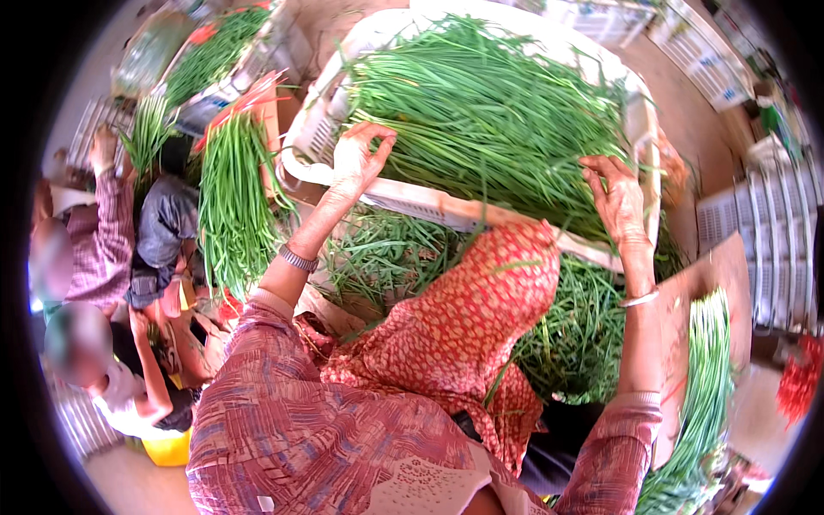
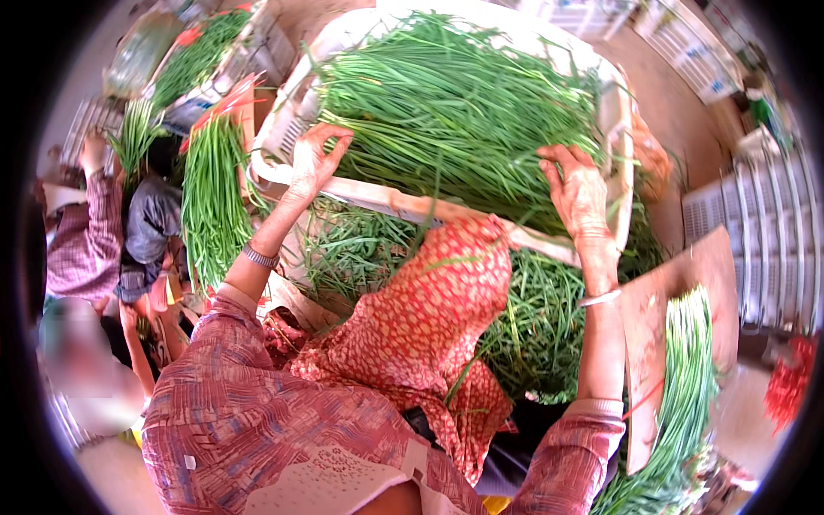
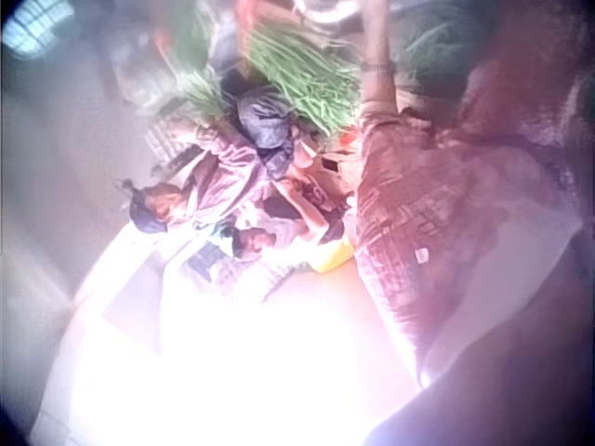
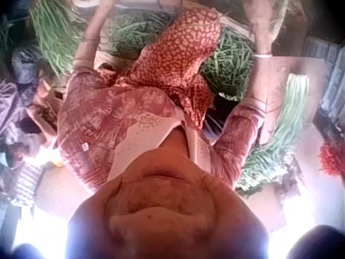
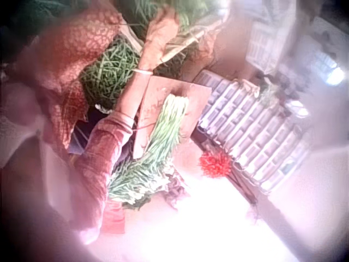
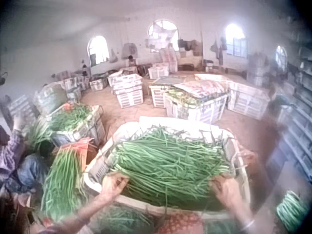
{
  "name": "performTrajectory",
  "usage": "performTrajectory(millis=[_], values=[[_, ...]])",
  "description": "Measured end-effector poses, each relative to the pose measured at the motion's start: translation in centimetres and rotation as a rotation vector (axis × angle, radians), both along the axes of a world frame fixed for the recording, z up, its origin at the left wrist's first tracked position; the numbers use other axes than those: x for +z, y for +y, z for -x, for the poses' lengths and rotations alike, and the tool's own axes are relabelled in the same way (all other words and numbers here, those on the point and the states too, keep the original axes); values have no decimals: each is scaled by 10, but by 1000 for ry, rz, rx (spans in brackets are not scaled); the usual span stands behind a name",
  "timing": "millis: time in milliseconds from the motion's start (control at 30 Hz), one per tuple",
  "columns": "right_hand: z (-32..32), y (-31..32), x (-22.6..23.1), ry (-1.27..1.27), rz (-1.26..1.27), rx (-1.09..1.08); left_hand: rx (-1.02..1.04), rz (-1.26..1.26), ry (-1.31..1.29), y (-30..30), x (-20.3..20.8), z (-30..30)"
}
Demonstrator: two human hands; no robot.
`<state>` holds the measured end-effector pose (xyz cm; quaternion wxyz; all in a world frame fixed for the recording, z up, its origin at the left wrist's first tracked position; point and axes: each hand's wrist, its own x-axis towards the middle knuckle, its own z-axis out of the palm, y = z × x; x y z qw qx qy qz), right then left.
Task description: The person gathers green stalks from a crate, aligns them into a bunch, and ties the bunch together with a red string by hand.
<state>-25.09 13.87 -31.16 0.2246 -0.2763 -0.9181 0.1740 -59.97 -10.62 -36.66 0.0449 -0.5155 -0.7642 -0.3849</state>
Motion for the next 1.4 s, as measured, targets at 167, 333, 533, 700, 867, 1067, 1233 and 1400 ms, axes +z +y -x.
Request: performTrajectory(millis=[167, 333, 533, 700, 867, 1067, 1233, 1400], values=[[84, 15, 7, -42, -53, 91, 166, 51, -147, -30, -1, 18], [202, 23, 8, -232, -20, 155, 161, 147, -121, -19, -1, 9], [320, 27, -34, -413, 43, 182, 246, 205, -138, -18, 10, 0], [369, 38, -60, -464, -5, 227, 265, 205, -136, -18, 9, -2], [391, 52, -83, -509, 4, 279, 244, 222, -136, -17, 11, -3], [371, 22, -86, -425, -51, 365, 236, 213, -149, -18, 13, -2], [351, -8, -84, -297, -231, 379, 231, 214, -143, -17, 9, -1], [366, 11, -78, -419, 64, 283, 247, 225, -148, -16, 12, -4]])
